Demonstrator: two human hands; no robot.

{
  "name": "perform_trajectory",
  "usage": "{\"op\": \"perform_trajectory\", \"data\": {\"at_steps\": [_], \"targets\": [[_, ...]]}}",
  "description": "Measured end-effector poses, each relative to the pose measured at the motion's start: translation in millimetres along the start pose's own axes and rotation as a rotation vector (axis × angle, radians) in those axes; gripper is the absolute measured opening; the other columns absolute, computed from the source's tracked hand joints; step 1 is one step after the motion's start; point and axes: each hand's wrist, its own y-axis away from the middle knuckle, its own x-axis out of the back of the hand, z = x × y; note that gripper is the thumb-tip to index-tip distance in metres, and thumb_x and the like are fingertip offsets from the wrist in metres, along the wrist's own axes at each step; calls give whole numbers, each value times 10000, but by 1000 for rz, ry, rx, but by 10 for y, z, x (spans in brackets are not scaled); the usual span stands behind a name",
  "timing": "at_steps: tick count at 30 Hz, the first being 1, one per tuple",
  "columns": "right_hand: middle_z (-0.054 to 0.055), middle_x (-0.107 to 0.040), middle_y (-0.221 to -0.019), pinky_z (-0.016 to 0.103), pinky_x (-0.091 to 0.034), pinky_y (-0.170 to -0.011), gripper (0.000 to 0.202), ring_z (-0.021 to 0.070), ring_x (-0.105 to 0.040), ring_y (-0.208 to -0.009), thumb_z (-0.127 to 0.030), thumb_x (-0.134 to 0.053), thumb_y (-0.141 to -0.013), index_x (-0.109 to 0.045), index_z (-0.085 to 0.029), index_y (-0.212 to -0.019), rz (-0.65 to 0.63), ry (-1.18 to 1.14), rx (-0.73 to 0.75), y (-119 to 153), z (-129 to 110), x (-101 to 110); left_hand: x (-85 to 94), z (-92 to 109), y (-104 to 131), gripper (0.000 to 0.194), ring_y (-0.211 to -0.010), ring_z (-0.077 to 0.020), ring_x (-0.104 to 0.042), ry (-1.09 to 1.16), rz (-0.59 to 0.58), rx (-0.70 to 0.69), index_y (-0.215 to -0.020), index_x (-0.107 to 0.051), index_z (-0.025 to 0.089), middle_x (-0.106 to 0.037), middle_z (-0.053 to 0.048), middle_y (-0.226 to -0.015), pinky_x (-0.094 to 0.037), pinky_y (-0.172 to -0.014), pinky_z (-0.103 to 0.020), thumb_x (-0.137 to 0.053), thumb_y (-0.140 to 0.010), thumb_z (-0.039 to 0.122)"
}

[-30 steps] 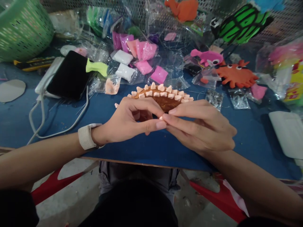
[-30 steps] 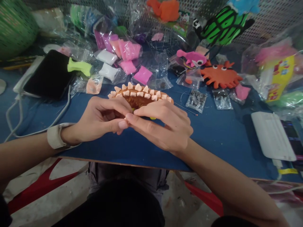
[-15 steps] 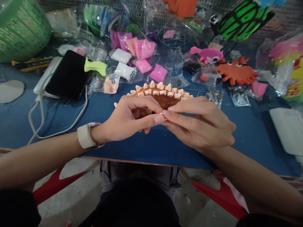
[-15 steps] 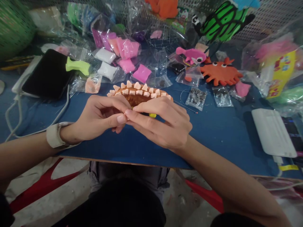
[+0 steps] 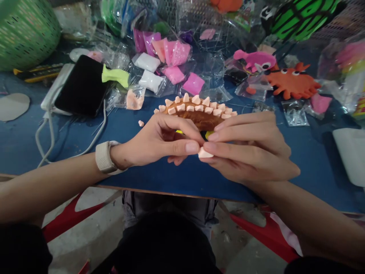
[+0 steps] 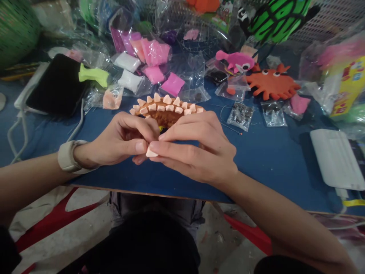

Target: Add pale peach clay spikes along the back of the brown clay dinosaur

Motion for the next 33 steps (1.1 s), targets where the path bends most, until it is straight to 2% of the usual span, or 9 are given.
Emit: {"op": "perform_trajectory", "data": {"at_steps": [5,11,16,21,26,30,33], "targets": [[-58,-860,-960,342,-708,-715,96,157,-809,-795,-373,-859,-1054,-867,-377,-1149,20,-65,27,-35,-29,-20,-16,1,7,181,-580,-51,-711,8,-20,24,-967,-902,177,-790,-29,-920,-578,-501,-114,-941,-977,354],[-71,-859,-937,360,-703,-704,42,165,-824,-793,-415,-827,-1082,-853,-386,-1065,5,-34,14,-40,2,-29,-14,-3,15,243,-587,-59,-712,8,-33,28,-978,-888,169,-775,-31,-914,-581,-509,-124,-929,-988,409],[-58,-876,-987,324,-711,-743,80,144,-830,-808,-391,-859,-1063,-858,-312,-1078,61,-111,52,-41,1,-60,-8,7,9,178,-601,-43,-715,2,-68,33,-970,-876,169,-779,-15,-934,-580,-529,-104,-965,-953,323],[-59,-879,-991,341,-715,-751,96,160,-829,-807,-425,-856,-1057,-848,-365,-1131,-81,-78,-29,-61,-58,8,-11,23,5,254,-589,-55,-702,-37,-48,47,-923,-826,163,-756,-8,-865,-576,-517,-111,-996,-916,353],[-67,-833,-900,357,-672,-659,87,164,-783,-711,-465,-853,-1048,-841,-407,-1112,26,-30,5,-19,-42,-1,-12,-1,13,317,-574,-66,-693,-48,-15,46,-930,-816,170,-747,-12,-846,-565,-494,-128,-995,-912,431],[-47,-849,-1009,429,-690,-777,297,220,-813,-815,-479,-841,-1047,-799,-505,-1340,-84,-36,-78,42,-44,30,-23,14,12,308,-586,-70,-706,-56,-32,62,-960,-840,172,-780,-31,-901,-567,-495,-134,-995,-910,434],[-44,-853,-1044,445,-687,-807,354,230,-814,-847,-454,-821,-1063,-776,-514,-1409,-95,-54,-90,49,-60,53,-28,29,7,269,-573,-60,-700,-76,-44,48,-916,-846,169,-808,-44,-941,-559,-489,-130,-1003,-901,387]]}}
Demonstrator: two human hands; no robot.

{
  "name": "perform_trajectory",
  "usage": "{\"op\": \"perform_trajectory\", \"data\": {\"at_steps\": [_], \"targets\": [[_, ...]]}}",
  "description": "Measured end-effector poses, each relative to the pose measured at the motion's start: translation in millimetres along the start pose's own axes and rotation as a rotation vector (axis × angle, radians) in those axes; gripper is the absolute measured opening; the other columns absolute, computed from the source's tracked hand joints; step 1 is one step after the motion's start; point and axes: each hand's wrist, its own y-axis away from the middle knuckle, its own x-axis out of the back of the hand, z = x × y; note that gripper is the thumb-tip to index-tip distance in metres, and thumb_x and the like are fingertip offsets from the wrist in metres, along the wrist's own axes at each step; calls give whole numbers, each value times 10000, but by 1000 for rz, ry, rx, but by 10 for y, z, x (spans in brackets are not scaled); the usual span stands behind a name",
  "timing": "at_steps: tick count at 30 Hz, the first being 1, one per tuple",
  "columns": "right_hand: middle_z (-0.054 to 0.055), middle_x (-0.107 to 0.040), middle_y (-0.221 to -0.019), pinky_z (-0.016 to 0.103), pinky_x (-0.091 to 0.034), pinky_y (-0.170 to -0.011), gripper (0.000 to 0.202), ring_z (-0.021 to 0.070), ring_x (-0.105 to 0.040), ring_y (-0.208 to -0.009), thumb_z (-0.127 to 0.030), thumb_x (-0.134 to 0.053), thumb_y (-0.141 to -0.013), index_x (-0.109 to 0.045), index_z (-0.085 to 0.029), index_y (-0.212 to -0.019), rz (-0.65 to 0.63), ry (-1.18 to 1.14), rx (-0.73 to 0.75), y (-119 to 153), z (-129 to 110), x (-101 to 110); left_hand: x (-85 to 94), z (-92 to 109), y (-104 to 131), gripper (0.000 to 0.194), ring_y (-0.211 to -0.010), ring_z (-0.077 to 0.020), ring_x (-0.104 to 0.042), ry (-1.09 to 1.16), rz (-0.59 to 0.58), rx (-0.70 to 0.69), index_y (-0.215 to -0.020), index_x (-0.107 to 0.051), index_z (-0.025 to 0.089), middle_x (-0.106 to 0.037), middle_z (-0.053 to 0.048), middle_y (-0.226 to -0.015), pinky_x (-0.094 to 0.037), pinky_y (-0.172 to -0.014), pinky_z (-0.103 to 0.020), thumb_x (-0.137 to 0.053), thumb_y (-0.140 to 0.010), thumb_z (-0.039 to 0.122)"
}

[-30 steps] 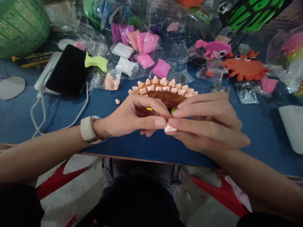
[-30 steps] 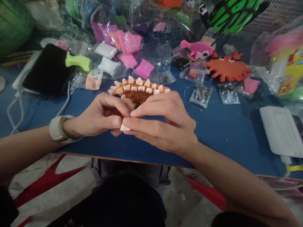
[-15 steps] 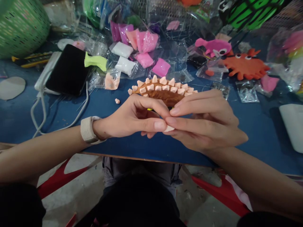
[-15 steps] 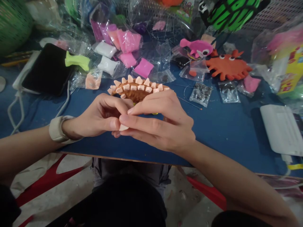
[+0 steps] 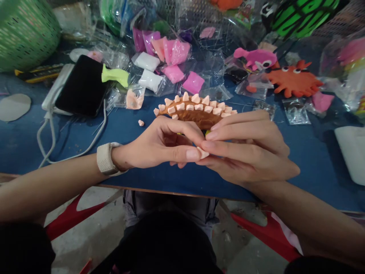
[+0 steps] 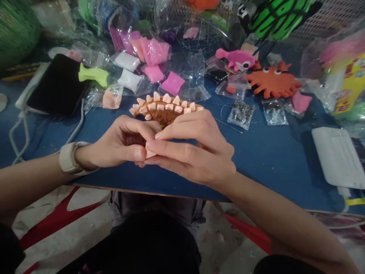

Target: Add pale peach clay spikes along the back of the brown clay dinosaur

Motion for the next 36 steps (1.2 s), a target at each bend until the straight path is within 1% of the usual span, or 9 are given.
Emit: {"op": "perform_trajectory", "data": {"at_steps": [6,9,15,17,20,22,26,30,36], "targets": [[-42,-838,-963,409,-674,-729,192,210,-796,-805,-433,-840,-1055,-836,-442,-1247,66,23,61,-47,-5,-27,9,-14,-8,209,-572,-46,-690,-6,6,-49,-922,-875,174,-792,-32,-915,-545,-487,-112,-992,-917,347],[-50,-833,-921,398,-672,-696,92,198,-793,-768,-436,-816,-1074,-846,-435,-1160,78,40,68,-72,14,-45,6,-16,-9,220,-568,-53,-690,5,17,-32,-932,-885,179,-781,-30,-898,-554,-486,-119,-1001,-905,364],[-24,-870,-987,356,-702,-772,123,167,-817,-817,-351,-875,-1037,-858,-264,-1123,134,-47,162,-120,72,-86,-4,-15,-9,206,-550,-47,-681,-4,39,-56,-911,-887,186,-774,-20,-870,-546,-480,-113,-1002,-906,357],[-40,-869,-992,360,-697,-761,140,167,-807,-804,-365,-871,-1041,-864,-304,-1167,126,-39,157,-108,71,-81,-2,-16,-9,226,-549,-47,-679,-17,44,-46,-901,-882,181,-778,-23,-874,-544,-476,-112,-1004,-902,371],[-64,-858,-1005,393,-690,-773,267,192,-799,-820,-386,-870,-1034,-840,-441,-1294,94,-10,92,-67,51,-61,7,-17,-8,265,-548,-48,-673,-26,47,-32,-901,-875,169,-787,-34,-883,-545,-478,-114,-1017,-883,392],[-63,-850,-1001,414,-686,-794,302,207,-799,-837,-409,-855,-1042,-819,-491,-1330,74,17,49,-44,39,-53,11,-16,-7,278,-547,-47,-670,-24,47,-32,-902,-870,164,-798,-40,-897,-550,-486,-117,-1024,-873,394],[-60,-850,-975,398,-662,-733,241,198,-781,-796,-414,-858,-1043,-835,-465,-1278,94,49,94,-39,30,-59,11,-16,-5,227,-564,-45,-684,-15,45,-43,-899,-864,164,-806,-37,-922,-555,-499,-113,-1009,-890,338],[-45,-873,-1043,424,-677,-801,364,223,-804,-866,-371,-879,-1021,-814,-475,-1364,64,43,78,-27,26,-61,11,-27,2,224,-564,-52,-678,2,52,-22,-920,-860,166,-773,-19,-864,-554,-497,-117,-1015,-880,322],[-32,-855,-934,430,-681,-746,178,230,-815,-810,-527,-763,-1090,-836,-459,-1237,32,163,54,8,28,-47,23,-34,20,223,-587,-60,-681,9,33,-3,-953,-860,173,-775,-28,-896,-568,-517,-133,-1003,-892,332]]}}
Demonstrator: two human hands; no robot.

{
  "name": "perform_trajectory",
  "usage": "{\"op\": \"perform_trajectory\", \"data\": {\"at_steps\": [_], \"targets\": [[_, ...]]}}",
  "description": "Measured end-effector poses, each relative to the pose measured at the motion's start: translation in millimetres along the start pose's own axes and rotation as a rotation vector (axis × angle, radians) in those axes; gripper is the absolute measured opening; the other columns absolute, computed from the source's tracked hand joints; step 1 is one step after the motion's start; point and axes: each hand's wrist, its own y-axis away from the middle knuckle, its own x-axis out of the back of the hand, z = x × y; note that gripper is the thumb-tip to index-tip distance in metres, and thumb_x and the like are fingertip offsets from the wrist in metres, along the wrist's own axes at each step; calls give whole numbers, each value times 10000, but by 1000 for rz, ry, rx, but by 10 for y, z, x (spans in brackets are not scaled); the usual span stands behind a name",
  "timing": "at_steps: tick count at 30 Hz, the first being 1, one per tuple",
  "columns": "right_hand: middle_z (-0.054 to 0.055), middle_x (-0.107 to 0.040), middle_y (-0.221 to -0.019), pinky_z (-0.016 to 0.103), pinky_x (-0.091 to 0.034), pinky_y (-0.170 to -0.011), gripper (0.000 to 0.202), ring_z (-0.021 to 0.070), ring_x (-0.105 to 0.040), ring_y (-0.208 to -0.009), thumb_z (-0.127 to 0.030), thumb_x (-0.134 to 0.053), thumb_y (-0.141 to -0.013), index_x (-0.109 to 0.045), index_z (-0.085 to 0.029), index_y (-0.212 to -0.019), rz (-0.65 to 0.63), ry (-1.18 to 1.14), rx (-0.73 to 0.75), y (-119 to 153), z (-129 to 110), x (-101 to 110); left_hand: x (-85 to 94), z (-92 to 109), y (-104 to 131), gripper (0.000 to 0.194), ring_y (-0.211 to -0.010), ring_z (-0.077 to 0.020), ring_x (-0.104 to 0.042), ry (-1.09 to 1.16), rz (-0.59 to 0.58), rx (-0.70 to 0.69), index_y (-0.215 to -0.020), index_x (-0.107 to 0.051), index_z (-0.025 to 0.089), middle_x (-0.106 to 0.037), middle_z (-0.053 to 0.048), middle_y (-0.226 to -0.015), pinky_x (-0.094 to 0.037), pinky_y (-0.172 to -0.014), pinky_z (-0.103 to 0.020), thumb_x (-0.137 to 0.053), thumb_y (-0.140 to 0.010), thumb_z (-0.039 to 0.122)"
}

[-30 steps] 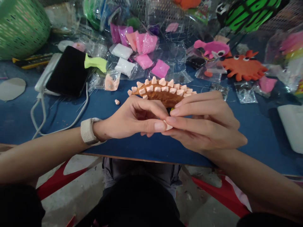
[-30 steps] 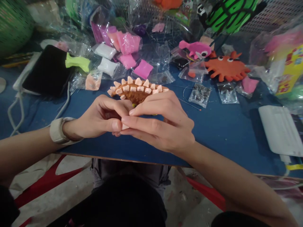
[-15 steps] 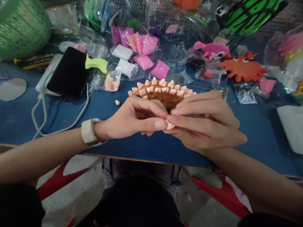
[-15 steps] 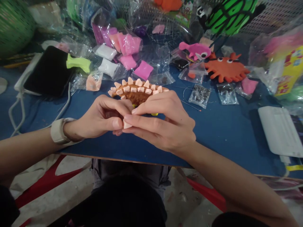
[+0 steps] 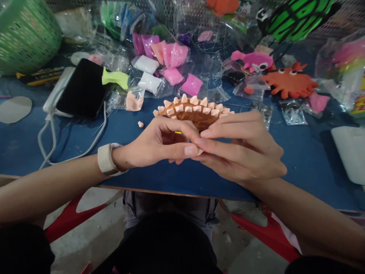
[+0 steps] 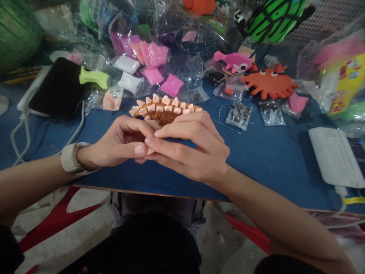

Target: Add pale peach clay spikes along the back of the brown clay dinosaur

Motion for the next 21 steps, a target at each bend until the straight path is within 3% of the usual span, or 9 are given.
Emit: {"op": "perform_trajectory", "data": {"at_steps": [6,11,18,21], "targets": [[-53,-885,-1013,387,-698,-763,204,198,-812,-806,-427,-819,-1067,-837,-422,-1270,23,-80,46,-116,-30,15,-5,7,7,223,-590,-73,-675,3,0,22,-967,-842,164,-725,-14,-804,-570,-523,-142,-973,-933,341],[-49,-874,-971,390,-687,-711,114,197,-798,-764,-376,-807,-1075,-843,-396,-1181,72,-85,65,-149,-36,-16,4,-10,15,194,-598,-66,-687,29,-17,3,-1012,-854,167,-742,-19,-844,-585,-546,-137,-969,-936,304],[-53,-878,-1010,414,-689,-709,325,229,-818,-823,-350,-876,-1017,-814,-472,-1312,-57,-57,94,-128,4,80,-8,5,-6,197,-584,-63,-697,7,-1,-17,-943,-843,156,-754,-17,-850,-580,-532,-124,-997,-897,270],[-49,-882,-1032,390,-692,-710,294,219,-822,-827,-292,-905,-991,-838,-429,-1242,-3,-73,126,-139,-10,68,-6,-3,-9,142,-602,-53,-700,6,-6,-52,-948,-867,161,-760,-17,-875,-587,-550,-115,-983,-906,231]]}}
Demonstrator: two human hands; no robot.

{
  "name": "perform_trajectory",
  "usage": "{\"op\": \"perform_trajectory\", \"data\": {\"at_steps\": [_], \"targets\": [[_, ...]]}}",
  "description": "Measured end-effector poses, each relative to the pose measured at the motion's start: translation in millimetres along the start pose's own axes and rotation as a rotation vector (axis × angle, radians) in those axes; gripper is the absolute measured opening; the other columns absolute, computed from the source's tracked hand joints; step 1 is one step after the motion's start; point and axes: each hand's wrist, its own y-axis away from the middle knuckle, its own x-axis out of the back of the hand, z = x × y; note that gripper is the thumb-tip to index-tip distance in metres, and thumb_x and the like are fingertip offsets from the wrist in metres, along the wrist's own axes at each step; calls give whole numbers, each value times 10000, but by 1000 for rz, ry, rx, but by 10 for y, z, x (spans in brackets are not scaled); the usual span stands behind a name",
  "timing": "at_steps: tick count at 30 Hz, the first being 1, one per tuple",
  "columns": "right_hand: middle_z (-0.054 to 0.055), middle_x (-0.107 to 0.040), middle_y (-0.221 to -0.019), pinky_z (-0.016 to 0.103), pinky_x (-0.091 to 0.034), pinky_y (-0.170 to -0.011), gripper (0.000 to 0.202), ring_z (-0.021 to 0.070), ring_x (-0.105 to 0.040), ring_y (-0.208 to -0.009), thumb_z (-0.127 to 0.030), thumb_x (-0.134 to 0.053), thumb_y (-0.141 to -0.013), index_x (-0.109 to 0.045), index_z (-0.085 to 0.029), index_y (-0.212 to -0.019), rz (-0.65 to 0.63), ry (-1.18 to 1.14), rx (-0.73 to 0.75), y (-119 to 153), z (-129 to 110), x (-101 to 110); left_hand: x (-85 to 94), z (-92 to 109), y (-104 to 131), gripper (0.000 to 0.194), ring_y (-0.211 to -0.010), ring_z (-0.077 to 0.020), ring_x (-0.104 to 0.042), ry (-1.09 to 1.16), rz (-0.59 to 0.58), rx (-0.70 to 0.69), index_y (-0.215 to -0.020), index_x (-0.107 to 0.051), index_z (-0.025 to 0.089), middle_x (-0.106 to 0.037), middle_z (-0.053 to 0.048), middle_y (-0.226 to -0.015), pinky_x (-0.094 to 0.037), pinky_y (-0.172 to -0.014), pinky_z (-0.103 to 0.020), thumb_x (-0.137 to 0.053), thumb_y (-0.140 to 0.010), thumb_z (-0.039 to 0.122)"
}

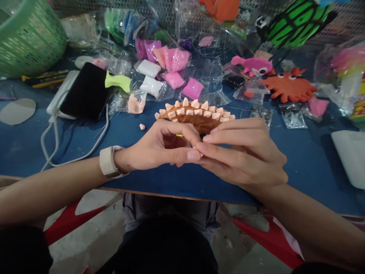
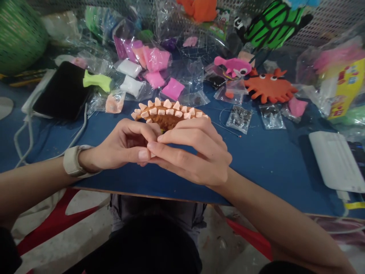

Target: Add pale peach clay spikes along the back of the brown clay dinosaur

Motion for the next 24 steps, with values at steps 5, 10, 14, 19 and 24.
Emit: {"op": "perform_trajectory", "data": {"at_steps": [5,10,14,19,24], "targets": [[-28,-866,-996,358,-707,-779,74,186,-812,-822,-324,-875,-1032,-857,-320,-1104,78,-19,-21,4,24,-76,1,-19,5,141,-624,-56,-695,39,4,-13,-999,-898,165,-764,-34,-936,-578,-536,-130,-922,-988,303],[-12,-861,-969,357,-715,-766,168,173,-793,-788,-361,-890,-1022,-862,-259,-1152,134,-47,24,17,93,-118,-20,-25,-8,137,-590,-49,-674,6,45,-24,-957,-896,163,-740,-17,-868,-557,-518,-134,-929,-984,293],[-55,-878,-989,377,-701,-742,133,184,-799,-779,-414,-869,-1041,-855,-370,-1166,81,-5,-42,18,84,-122,-32,-35,-14,173,-578,-44,-659,-31,79,-38,-936,-895,171,-753,-19,-856,-554,-519,-132,-934,-983,333],[3,-880,-1015,366,-707,-763,179,189,-820,-829,-360,-853,-1054,-859,-258,-1201,93,-55,-1,17,90,-129,-38,-37,-22,214,-569,-41,-647,-41,107,-30,-928,-895,169,-763,-21,-849,-541,-505,-126,-967,-948,370],[3,-882,-1035,367,-725,-774,243,192,-824,-824,-342,-908,-1008,-856,-272,-1235,77,-63,-3,22,98,-113,-29,-33,-11,235,-576,-46,-646,-47,98,-5,-911,-891,164,-764,-27,-859,-551,-516,-142,-975,-940,381]]}}
